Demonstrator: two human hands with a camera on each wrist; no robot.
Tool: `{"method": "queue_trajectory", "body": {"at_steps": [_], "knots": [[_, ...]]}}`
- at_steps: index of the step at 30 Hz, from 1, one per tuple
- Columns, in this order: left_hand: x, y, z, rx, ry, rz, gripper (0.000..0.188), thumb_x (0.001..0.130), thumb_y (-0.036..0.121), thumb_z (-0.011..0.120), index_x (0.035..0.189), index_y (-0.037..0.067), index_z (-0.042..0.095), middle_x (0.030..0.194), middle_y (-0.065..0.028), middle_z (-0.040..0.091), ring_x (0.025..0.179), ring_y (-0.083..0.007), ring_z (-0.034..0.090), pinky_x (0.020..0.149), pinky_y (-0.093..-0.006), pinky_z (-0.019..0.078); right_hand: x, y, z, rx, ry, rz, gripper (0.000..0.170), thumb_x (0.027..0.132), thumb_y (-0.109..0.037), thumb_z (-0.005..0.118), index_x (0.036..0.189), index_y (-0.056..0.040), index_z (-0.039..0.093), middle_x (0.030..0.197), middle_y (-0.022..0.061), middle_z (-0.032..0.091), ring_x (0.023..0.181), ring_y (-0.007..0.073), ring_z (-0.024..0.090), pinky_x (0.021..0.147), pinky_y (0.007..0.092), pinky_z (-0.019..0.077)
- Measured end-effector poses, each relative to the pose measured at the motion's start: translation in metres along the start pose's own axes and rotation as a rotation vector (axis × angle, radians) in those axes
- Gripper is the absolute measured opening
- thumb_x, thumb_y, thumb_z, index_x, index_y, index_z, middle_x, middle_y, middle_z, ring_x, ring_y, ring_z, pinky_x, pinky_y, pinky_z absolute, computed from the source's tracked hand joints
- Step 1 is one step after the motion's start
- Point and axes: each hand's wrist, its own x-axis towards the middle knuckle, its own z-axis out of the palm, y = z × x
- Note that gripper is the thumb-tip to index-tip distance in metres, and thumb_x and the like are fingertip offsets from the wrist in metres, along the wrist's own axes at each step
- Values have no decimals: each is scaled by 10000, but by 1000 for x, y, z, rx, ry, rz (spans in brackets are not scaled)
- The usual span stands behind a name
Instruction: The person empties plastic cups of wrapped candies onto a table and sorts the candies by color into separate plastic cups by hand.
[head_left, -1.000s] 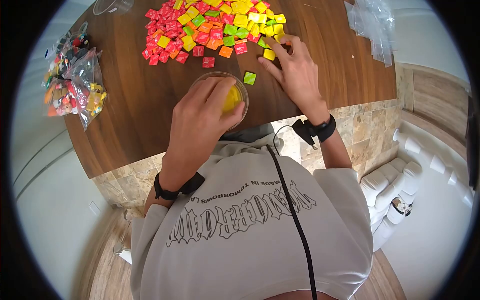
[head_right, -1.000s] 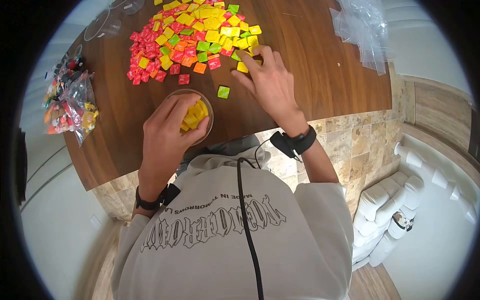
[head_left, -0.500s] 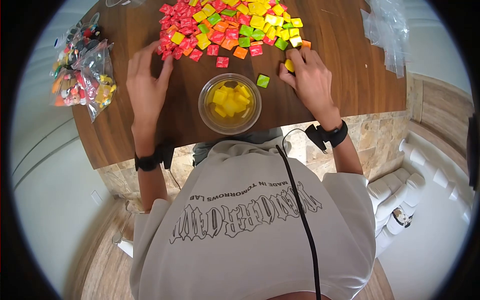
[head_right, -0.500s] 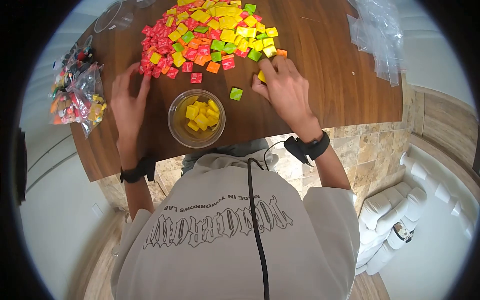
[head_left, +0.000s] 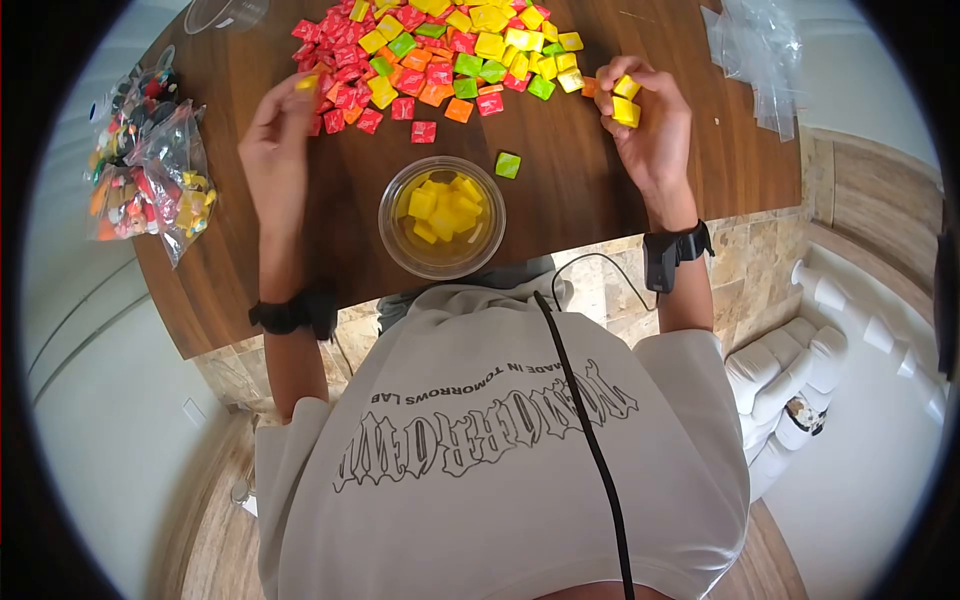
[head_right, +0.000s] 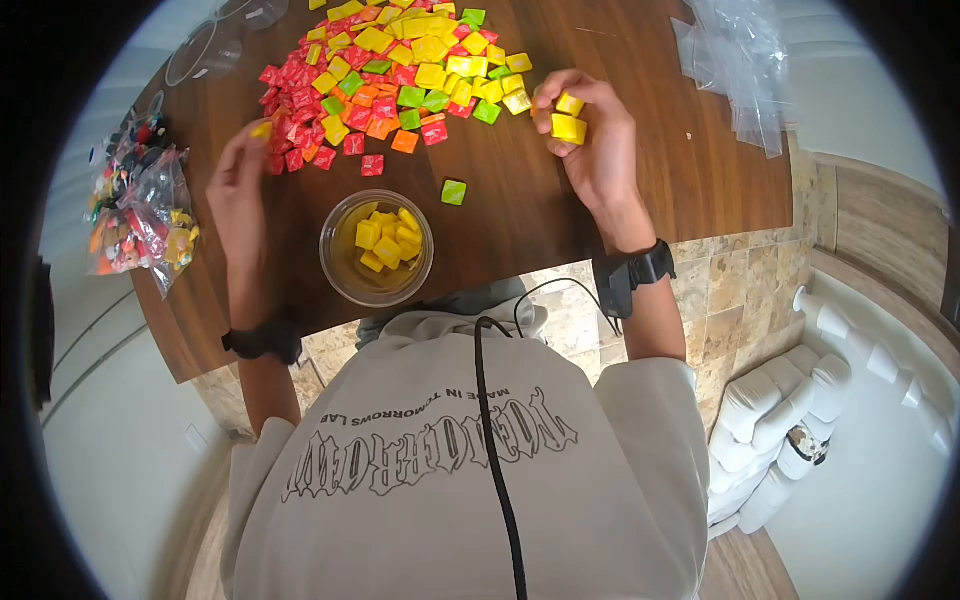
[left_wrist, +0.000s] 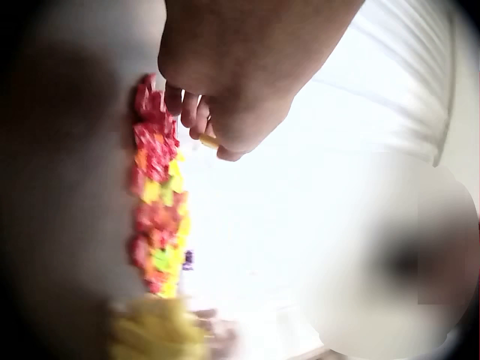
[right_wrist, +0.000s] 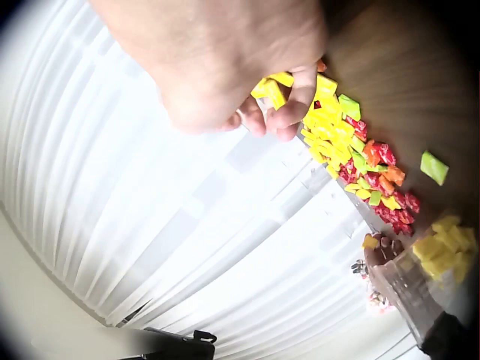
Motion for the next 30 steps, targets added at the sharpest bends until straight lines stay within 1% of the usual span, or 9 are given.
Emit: {"method": "queue_trajectory", "body": {"at_steps": [2,5,8,16,19,21,24,26,30], "knots": [[0,12,-9,-962,71,-378,317,986,143,563,1239,-36,635,1107,-108,697,965,-177,627,861,-336,515,7,2,-4,-83,-52,29,239,974,-232,489,912,-35,611,815,33,593,672,123,570,523,257,389],[-2,13,-16,-1146,52,-395,373,967,166,512,1257,-56,587,1138,-135,682,979,-171,615,887,-303,496,12,3,5,-1253,19,-492,254,987,-255,656,1121,-39,645,711,80,670,682,213,694,607,345,534],[3,-1,-18,-1168,-80,-324,348,967,169,543,1235,-40,618,1062,-96,659,899,-137,589,803,-279,470,13,4,6,-1764,-80,-528,345,984,-324,683,1215,-77,615,765,152,704,691,343,710,601,434,544],[1,28,16,502,-160,272,321,915,205,769,1227,134,732,966,-49,659,752,-187,661,687,-312,547,19,14,-6,-1731,-116,-567,330,959,-320,718,1095,-64,561,834,148,731,727,363,720,618,484,553],[0,32,20,635,-202,236,393,896,283,784,1272,199,710,1076,-30,662,760,-236,685,666,-369,569,15,11,-6,-1129,-180,-686,254,979,-259,655,1016,-37,538,815,102,690,602,224,644,531,372,501],[-1,32,21,699,-229,229,406,891,301,785,1275,201,703,1107,-15,658,757,-239,691,655,-384,572,3,-11,-1,-108,-253,15,183,967,-203,550,950,-21,539,800,62,613,579,93,490,483,251,383],[2,32,26,757,-216,276,393,894,325,775,1255,187,700,1133,4,650,739,-247,699,649,-396,578,4,-9,11,67,-263,59,176,951,-181,469,880,-34,533,767,65,578,574,67,414,474,200,292],[2,33,28,760,-176,326,314,891,295,764,1167,156,712,1118,7,653,762,-271,712,610,-403,575,17,-6,-2,53,-360,110,194,973,-182,503,917,-11,574,766,45,593,599,67,454,484,214,310],[2,42,27,796,-179,338,297,890,269,760,1148,132,708,1126,11,661,761,-271,714,607,-395,574,20,1,12,-1082,-184,-252,232,1002,-238,587,1106,-36,637,762,101,654,668,179,595,555,343,434]]}}
